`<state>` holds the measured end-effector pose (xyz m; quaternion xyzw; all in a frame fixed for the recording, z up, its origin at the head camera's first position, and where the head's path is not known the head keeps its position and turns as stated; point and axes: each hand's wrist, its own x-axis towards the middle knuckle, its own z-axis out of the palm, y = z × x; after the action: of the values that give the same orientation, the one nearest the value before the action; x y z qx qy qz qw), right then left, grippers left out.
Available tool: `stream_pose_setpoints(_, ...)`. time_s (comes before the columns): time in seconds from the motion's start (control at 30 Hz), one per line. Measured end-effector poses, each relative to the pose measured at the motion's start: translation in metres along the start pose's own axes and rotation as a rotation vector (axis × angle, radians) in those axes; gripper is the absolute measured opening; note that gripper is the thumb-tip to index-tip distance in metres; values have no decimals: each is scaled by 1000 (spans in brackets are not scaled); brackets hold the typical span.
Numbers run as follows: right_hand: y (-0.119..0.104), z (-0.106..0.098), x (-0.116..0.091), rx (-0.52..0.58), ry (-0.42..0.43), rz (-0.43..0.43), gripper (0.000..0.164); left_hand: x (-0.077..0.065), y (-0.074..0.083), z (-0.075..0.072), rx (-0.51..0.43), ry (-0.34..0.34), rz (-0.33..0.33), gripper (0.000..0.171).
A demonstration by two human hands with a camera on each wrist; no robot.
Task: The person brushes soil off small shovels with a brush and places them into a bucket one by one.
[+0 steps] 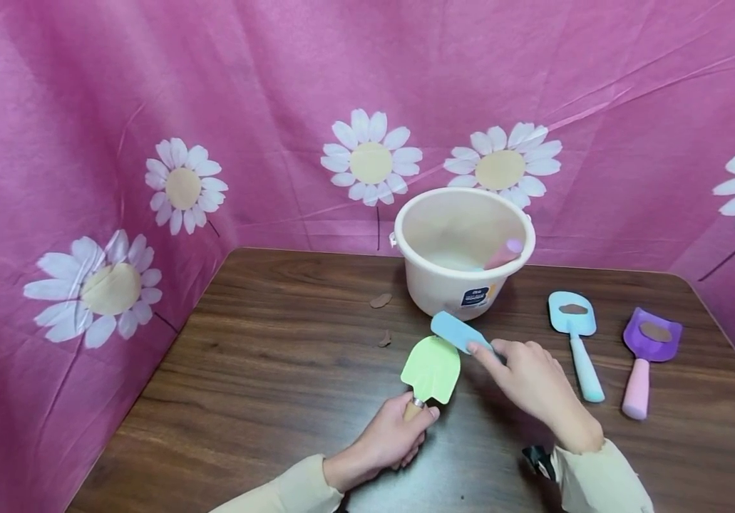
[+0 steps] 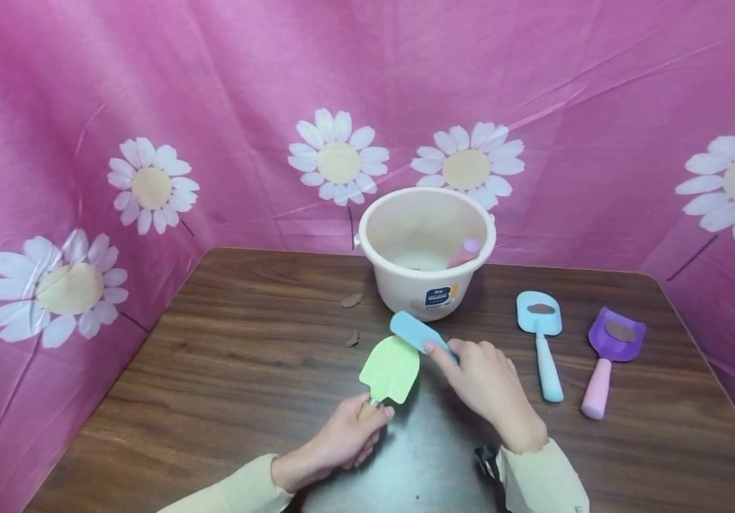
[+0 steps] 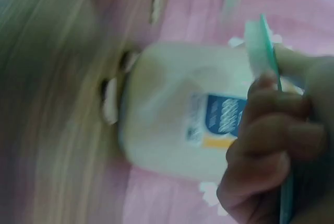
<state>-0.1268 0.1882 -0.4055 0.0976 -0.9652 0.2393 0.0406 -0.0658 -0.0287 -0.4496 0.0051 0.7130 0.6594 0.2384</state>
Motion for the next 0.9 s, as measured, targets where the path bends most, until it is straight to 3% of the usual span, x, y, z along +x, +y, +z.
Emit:
stream_pose_setpoints(0.13, -19, 0, -5, 43, 32, -110, 47, 1, 2, 0, 31, 1, -12, 21)
stream_pose_setpoints(0.27, -34, 2, -11, 52, -24, -210, 37, 1, 2, 0, 41, -1, 15, 17)
stream_pose_setpoints(0.4, -40, 4, -14, 56, -94, -230, 31, 2, 1, -1, 56, 0, 53, 17)
stream_pose_setpoints(0.57, -42, 9, -15, 86, -118, -260, 32, 1, 1, -2, 90, 13, 79, 21)
stream_pose_setpoints(0.67, -44, 10, -15, 69, -125, -240, 32, 1, 1, -2, 116, 18, 99, 22)
stream_pose_setpoints(0.9, -41, 8, -10, 39, -98, -65, 32, -2, 2, -3, 173, 33, 134, 20)
